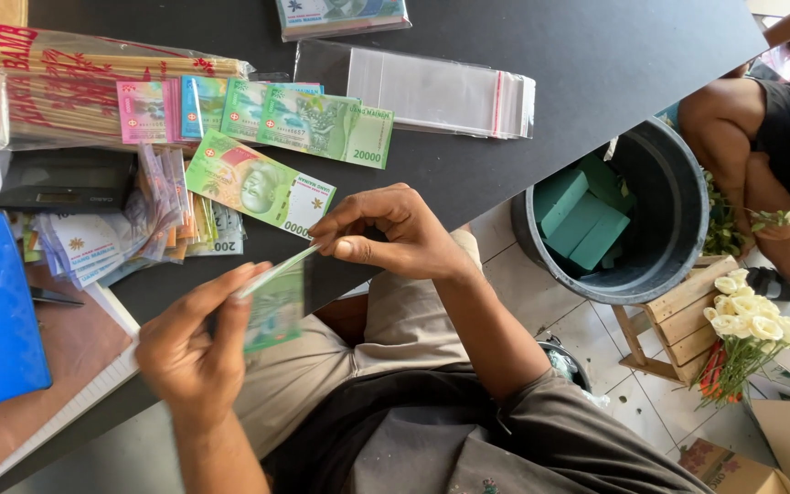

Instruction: Folding banknotes and inserting them into individual plastic sleeves for a money bouquet.

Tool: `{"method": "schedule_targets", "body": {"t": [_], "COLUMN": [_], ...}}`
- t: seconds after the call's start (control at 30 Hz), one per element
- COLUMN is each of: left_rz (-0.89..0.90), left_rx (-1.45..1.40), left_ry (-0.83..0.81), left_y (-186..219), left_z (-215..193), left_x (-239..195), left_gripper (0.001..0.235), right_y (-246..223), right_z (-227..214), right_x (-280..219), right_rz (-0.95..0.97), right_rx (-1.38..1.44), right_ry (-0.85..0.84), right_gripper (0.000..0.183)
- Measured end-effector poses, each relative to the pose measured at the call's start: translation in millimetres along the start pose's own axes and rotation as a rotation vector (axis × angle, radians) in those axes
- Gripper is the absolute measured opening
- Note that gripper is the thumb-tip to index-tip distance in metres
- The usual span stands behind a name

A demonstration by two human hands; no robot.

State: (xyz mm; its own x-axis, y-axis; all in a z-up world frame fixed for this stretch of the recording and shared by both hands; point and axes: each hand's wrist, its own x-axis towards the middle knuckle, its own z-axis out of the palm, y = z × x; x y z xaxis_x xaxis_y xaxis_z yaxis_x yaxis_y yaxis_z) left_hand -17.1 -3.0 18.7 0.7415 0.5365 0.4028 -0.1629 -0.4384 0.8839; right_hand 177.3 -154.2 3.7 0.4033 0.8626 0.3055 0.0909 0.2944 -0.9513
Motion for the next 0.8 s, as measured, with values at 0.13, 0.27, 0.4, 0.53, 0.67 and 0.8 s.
{"method": "schedule_targets", "body": {"t": [0.13, 0.27, 0.4, 0.53, 0.67, 0.8], "left_rz": [0.161, 0.436, 0.530, 0.505, 0.442, 0.391], "left_rx": [0.147, 0.469, 0.646, 0.720, 0.828, 0.732], "left_ry": [0.129, 0.164, 0.239, 0.186, 0.236, 0.283], "left_y": [5.0, 9.3, 15.3, -3.4, -23.6, -16.2], "left_z": [-40.2, -82.0, -81.3, -66.9, -55.8, -53.7], "left_x": [1.6, 20.8, 54.9, 50.7, 28.6, 20.5], "left_gripper": [0.011, 0.014, 0.019, 0.025, 0.015, 0.018], "right_y": [-1.9, -2.2, -13.3, 13.7, 26.6, 26.4], "right_z": [0.4, 0.4, 7.7, 0.2, -3.9, -2.8], "right_x": [-0.9, -2.5, 2.8, -5.4, -4.4, -4.4], "right_rz": [0.043, 0.057, 0.079, 0.045, -0.052, -0.055], "right_rx": [0.025, 0.008, -0.112, -0.024, -0.006, 0.003], "right_ry": [0.020, 0.028, 0.107, 0.076, 0.096, 0.104], "right_gripper": [0.026, 0.022, 0.014, 0.021, 0.021, 0.020]}}
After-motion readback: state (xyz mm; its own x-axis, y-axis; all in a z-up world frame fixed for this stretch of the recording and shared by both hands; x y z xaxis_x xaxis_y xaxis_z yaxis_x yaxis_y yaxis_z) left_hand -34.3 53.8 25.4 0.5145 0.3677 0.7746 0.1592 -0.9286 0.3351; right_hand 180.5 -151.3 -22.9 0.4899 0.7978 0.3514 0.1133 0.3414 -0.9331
